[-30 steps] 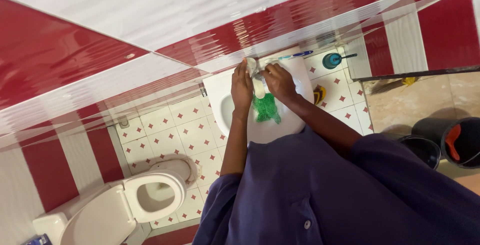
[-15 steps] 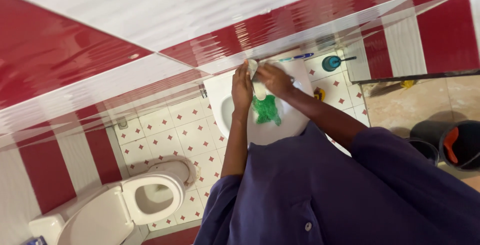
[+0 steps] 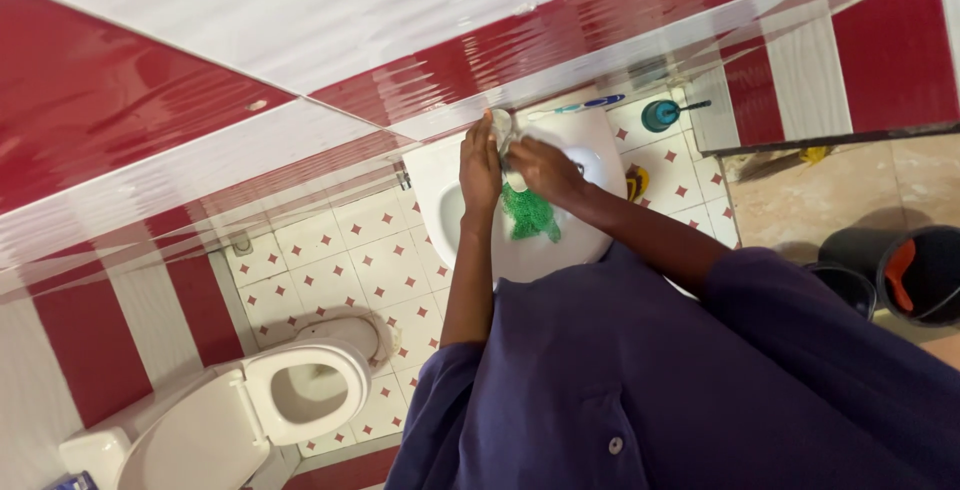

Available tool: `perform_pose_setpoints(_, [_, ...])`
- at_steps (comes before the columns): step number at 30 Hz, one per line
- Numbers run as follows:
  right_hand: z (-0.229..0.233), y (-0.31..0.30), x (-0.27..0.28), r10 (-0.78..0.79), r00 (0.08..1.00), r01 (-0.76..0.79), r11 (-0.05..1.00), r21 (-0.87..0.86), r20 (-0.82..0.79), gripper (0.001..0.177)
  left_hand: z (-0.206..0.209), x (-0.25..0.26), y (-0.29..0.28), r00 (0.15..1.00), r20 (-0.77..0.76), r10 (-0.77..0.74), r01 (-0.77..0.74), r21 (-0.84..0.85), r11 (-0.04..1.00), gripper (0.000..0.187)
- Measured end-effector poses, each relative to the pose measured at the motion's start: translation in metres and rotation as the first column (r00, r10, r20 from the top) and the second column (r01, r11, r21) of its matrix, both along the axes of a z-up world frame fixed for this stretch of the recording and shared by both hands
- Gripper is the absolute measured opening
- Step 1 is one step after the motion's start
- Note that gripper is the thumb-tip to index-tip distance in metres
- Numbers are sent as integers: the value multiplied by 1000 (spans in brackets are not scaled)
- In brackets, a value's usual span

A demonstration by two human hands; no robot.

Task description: The recorder is cleaning a bathroom sink and faucet using a sponge and detergent.

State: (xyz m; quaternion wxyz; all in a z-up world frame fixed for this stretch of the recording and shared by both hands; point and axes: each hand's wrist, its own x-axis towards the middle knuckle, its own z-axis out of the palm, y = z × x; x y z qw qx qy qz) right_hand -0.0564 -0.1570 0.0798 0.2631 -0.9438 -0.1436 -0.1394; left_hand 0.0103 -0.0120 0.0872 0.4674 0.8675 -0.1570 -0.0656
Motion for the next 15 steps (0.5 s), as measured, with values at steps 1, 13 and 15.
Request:
perform_pose_setpoints(1, [5, -1, -10, -6, 1000, 6, 1000, 0, -1, 19, -2, -1, 2, 1000, -1, -6, 6, 0, 1000, 41])
perform_pose_setpoints(13, [20, -3, -3, 1, 1000, -1, 998, 61, -5, 26, -33, 2, 5, 998, -57, -2, -1, -60, 998, 46])
perform_pose_setpoints(15, [23, -6, -26, 68, 997, -64, 995, 82, -45, 27, -42, -5, 2, 974, -224, 46, -112, -294, 949, 56])
